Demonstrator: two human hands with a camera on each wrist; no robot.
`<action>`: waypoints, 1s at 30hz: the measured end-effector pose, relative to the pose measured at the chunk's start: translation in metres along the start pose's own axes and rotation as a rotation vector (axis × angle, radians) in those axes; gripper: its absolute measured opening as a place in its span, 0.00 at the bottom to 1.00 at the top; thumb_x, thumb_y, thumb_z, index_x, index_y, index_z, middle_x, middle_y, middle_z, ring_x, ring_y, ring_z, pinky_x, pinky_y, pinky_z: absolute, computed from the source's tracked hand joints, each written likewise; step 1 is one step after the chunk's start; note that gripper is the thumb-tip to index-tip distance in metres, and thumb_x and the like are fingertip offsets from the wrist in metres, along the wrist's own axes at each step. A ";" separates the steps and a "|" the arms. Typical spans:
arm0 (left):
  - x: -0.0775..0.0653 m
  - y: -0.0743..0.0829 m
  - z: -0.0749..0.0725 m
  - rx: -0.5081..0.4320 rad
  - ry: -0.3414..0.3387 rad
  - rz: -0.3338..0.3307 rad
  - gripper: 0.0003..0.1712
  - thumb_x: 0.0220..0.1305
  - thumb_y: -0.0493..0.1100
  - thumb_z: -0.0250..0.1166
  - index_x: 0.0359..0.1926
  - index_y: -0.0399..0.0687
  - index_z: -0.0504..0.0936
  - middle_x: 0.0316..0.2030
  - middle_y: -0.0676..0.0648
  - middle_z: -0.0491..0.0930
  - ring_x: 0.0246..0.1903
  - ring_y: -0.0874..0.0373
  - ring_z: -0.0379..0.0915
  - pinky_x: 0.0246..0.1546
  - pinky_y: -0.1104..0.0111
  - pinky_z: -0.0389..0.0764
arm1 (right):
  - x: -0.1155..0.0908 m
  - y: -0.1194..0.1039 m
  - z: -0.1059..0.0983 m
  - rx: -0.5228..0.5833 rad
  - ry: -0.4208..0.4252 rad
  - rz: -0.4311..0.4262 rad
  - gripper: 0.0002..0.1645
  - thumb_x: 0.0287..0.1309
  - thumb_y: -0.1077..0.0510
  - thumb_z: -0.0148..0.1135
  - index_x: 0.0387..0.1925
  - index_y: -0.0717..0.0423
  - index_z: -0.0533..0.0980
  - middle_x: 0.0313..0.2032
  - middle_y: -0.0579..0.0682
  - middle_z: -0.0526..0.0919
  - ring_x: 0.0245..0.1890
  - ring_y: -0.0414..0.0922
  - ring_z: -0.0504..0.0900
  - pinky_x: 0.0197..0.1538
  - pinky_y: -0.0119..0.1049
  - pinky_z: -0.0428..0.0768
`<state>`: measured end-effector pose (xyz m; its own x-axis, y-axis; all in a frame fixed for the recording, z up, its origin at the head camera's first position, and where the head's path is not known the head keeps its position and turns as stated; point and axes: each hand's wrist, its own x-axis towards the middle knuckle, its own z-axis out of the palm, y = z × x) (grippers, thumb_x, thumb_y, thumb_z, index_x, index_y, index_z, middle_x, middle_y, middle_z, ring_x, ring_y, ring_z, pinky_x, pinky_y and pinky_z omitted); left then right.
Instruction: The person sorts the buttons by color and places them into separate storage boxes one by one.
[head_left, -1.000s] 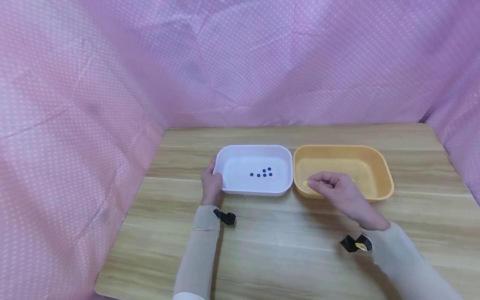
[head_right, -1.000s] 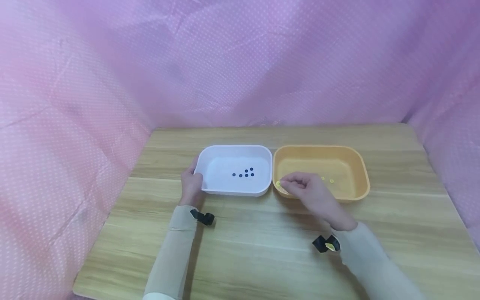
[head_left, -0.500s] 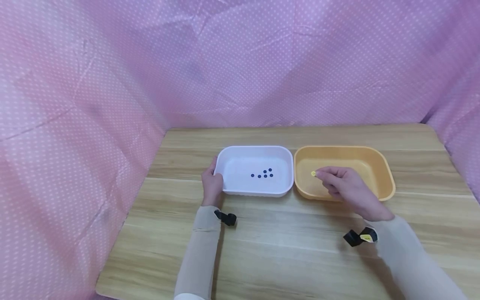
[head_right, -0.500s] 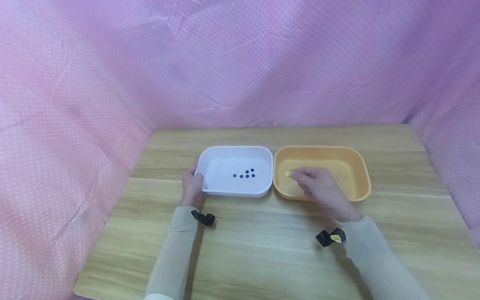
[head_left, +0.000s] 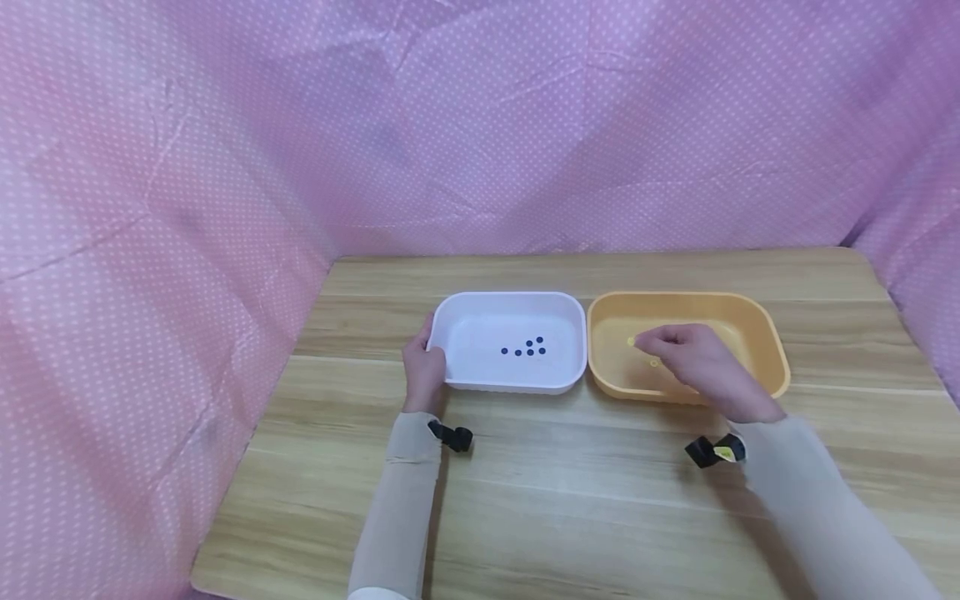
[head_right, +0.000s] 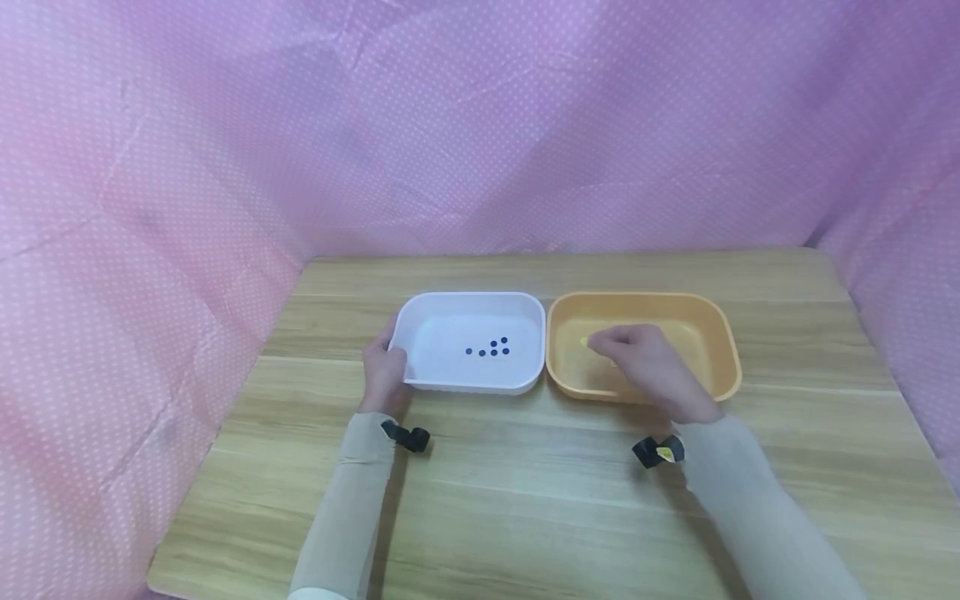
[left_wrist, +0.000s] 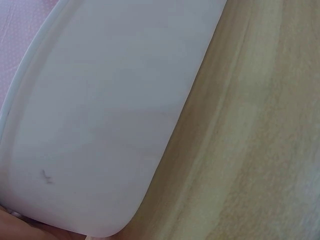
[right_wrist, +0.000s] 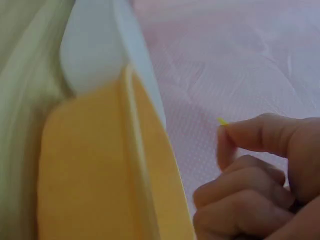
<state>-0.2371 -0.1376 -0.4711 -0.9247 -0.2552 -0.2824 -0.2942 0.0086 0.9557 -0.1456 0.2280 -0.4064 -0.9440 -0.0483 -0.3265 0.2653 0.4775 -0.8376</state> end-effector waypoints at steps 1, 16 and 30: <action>0.000 0.000 0.000 -0.004 -0.001 0.002 0.47 0.48 0.19 0.42 0.70 0.52 0.67 0.70 0.59 0.61 0.67 0.62 0.57 0.61 0.70 0.69 | 0.003 0.000 0.001 -0.076 0.008 -0.001 0.28 0.64 0.40 0.56 0.47 0.61 0.80 0.35 0.50 0.81 0.35 0.44 0.74 0.38 0.38 0.74; -0.002 0.002 -0.003 0.014 0.012 0.019 0.46 0.49 0.19 0.42 0.69 0.52 0.69 0.69 0.58 0.63 0.67 0.62 0.57 0.62 0.70 0.68 | 0.030 0.004 0.015 -0.490 -0.031 -0.028 0.15 0.52 0.60 0.44 0.13 0.51 0.64 0.15 0.48 0.65 0.18 0.45 0.67 0.23 0.36 0.67; -0.001 0.004 0.000 0.033 0.009 -0.019 0.47 0.48 0.18 0.44 0.68 0.55 0.69 0.70 0.58 0.62 0.68 0.61 0.55 0.63 0.71 0.67 | 0.036 0.011 0.014 -0.569 0.020 0.048 0.14 0.55 0.59 0.44 0.15 0.53 0.66 0.18 0.53 0.70 0.21 0.50 0.71 0.23 0.42 0.69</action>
<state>-0.2378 -0.1371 -0.4670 -0.9168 -0.2644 -0.2993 -0.3193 0.0353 0.9470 -0.1737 0.2192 -0.4331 -0.9386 -0.0010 -0.3450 0.1655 0.8761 -0.4528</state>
